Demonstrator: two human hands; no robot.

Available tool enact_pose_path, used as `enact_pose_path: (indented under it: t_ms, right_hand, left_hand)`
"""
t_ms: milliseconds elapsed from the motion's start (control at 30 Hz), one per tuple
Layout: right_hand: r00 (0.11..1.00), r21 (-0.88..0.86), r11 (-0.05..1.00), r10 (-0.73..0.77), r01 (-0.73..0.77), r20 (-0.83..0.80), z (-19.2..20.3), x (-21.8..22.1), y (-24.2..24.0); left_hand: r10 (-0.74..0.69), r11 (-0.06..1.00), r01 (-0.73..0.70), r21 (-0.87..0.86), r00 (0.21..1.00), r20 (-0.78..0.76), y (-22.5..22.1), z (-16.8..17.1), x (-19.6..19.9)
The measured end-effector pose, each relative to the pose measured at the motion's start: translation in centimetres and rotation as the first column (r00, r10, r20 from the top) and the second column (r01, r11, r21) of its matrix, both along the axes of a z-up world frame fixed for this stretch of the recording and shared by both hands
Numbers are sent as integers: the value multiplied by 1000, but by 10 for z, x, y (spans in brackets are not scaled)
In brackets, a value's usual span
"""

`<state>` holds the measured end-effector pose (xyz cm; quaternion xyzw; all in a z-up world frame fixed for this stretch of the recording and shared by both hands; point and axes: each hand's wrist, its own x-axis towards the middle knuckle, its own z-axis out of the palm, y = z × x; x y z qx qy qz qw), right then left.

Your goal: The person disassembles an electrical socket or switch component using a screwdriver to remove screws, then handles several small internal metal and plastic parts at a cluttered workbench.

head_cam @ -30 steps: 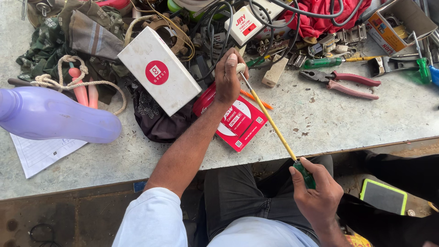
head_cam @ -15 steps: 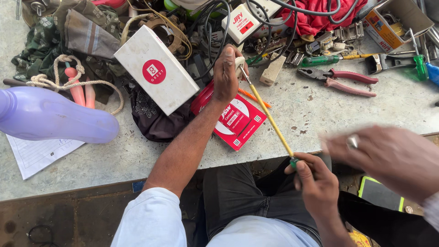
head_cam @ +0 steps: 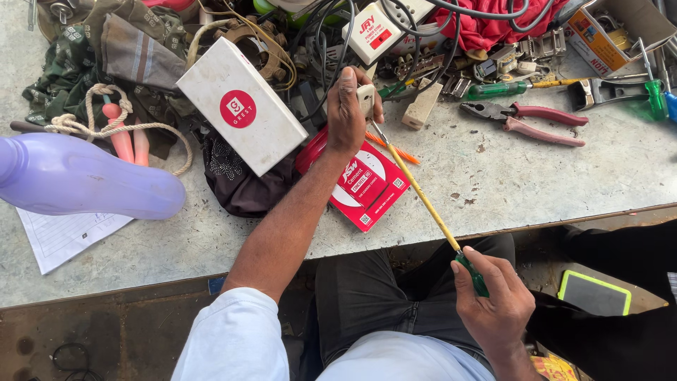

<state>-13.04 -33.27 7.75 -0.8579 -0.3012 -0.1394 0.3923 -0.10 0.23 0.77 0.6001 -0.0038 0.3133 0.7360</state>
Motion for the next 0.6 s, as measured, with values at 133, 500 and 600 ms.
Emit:
enact_pose_path:
  t_ms: [133,500,600]
  right_hand:
    - [1000,-10,1000,15,-15,12,-2,-2,0]
    - [997,-65,998,-5,0,-77,2,-1,5]
    - [957,-47,999,-6,-8,-291,-1,-2,5]
  left_hand:
    - [4,999,-5,-32,1000,-23,-1,0,0]
    - [50,993,-56,-104,997,-67,-5,3,0]
    - [41,964,-49,-260,999,-34,-9,8,0]
